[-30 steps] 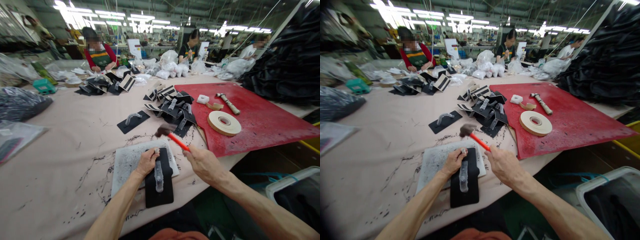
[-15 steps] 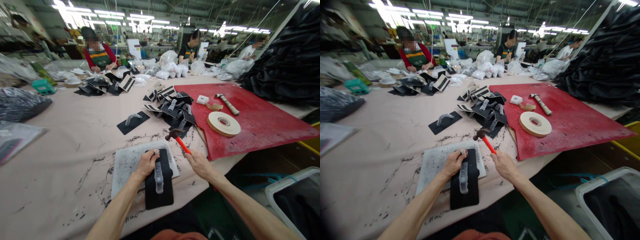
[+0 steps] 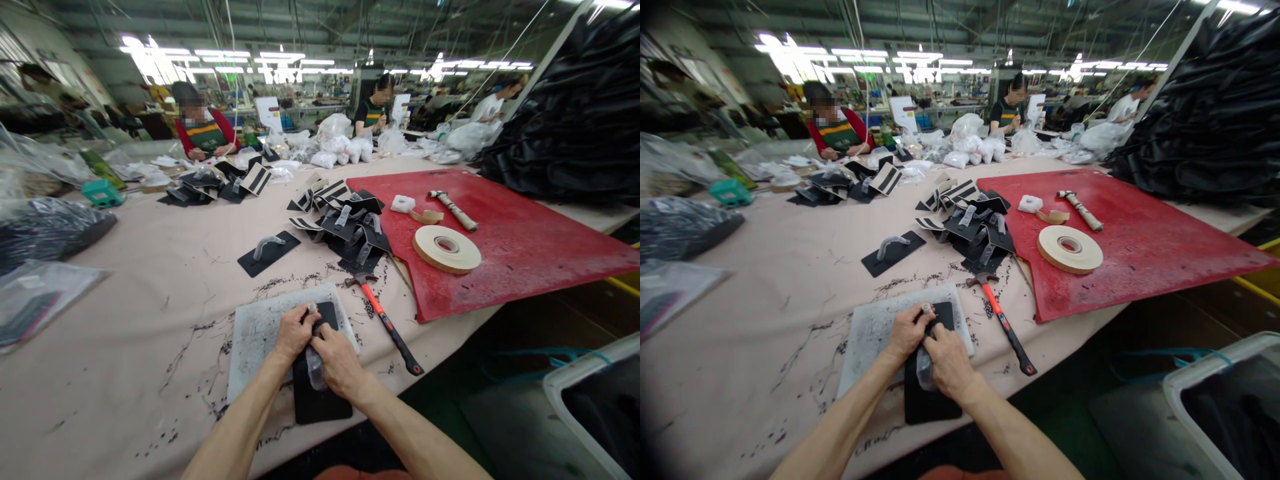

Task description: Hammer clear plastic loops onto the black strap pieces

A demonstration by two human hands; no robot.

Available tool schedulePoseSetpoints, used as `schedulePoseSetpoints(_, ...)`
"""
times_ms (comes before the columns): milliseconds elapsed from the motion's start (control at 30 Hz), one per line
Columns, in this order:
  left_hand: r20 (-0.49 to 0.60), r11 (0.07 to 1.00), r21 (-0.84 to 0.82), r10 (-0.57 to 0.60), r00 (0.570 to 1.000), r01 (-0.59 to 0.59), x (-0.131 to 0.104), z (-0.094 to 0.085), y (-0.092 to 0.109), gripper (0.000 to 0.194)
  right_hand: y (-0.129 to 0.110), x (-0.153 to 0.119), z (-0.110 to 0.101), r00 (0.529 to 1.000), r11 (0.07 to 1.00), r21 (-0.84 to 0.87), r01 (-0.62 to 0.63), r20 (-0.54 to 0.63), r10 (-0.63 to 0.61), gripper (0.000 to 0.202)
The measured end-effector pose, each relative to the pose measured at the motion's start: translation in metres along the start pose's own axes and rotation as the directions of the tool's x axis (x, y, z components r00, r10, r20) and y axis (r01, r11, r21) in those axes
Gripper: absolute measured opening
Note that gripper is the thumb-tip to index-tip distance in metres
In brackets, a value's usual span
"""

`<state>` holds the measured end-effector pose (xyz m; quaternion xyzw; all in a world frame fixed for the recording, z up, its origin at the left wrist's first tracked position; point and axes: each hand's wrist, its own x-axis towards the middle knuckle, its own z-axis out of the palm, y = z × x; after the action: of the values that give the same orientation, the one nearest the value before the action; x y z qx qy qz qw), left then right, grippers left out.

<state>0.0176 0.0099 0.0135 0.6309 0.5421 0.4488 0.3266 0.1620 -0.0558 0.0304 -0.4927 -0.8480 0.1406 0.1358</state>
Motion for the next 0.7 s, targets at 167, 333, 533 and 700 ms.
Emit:
schedulePoseSetpoints(167,-0.452,0.876,-0.378,-0.458,0.766,0.3,0.014,-0.009,0.005,0.037,0.002,-0.002,0.001,1.0,0.999,0.032,0.016,0.001,-0.016,0.038)
schedulePoseSetpoints(333,-0.494,0.951,-0.168,-0.308,0.813,0.258,-0.011,-0.058,-0.01,0.035,0.012,0.011,-0.025,0.997,0.979,0.2,-0.031,-0.057,0.043,0.043)
schedulePoseSetpoints(533,-0.49,0.968,0.057,-0.185,0.852,0.243,-0.057,-0.076,-0.034,0.027,-0.026,0.099,-0.069,0.872,0.899,0.35,-0.262,-0.313,0.376,0.029)
schedulePoseSetpoints(700,-0.453,0.971,0.033,-0.197,0.87,0.237,-0.052,-0.074,-0.043,0.022,-0.153,0.117,-0.017,0.978,0.951,0.256,0.172,-0.159,-0.134,0.032)
